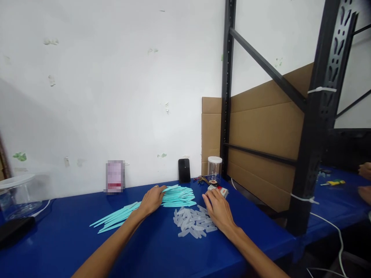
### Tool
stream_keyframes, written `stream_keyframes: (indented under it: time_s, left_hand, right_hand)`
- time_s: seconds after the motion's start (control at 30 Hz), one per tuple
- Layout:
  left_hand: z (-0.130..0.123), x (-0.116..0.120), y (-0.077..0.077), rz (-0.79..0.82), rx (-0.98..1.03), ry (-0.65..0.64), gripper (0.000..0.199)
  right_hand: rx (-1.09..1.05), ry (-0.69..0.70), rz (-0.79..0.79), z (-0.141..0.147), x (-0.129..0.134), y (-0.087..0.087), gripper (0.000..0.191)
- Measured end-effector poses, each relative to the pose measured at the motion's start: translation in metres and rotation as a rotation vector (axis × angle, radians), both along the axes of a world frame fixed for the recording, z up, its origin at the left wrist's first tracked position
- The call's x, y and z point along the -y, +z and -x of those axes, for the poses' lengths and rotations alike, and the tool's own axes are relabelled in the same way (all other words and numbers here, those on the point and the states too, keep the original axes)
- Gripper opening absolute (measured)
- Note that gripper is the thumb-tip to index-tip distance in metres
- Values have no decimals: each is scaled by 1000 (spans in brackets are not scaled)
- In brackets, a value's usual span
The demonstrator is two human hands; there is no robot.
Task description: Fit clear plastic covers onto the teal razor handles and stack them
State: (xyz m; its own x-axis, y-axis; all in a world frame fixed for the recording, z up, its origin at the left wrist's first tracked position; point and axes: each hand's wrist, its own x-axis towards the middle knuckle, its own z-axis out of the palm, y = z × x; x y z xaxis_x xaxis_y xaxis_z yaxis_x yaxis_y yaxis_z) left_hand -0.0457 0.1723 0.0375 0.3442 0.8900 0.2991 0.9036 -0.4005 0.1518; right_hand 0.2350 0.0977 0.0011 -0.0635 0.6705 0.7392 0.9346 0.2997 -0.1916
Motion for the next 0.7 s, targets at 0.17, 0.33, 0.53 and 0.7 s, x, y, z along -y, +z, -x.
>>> stream_keyframes:
  time_s: [0.17, 0.33, 0.53, 0.7]
  left_hand:
    - [-6, -7, -8, -7, -30, -65, 33]
    - [-3, -7, -11, -16, -40, -110, 38]
    - [1, -7, -11, -34, 43, -134, 37]
    - [7, -1, 7, -9, 254, -134, 33]
  right_hand:
    - [1, -7, 10, -1, 0, 0, 29]
    - [-10, -14, 9, -1, -1, 0, 28]
    - [-16, -31, -20, -1, -4, -2, 27]
    - [-31, -24, -51, 0, -3, -1, 28]
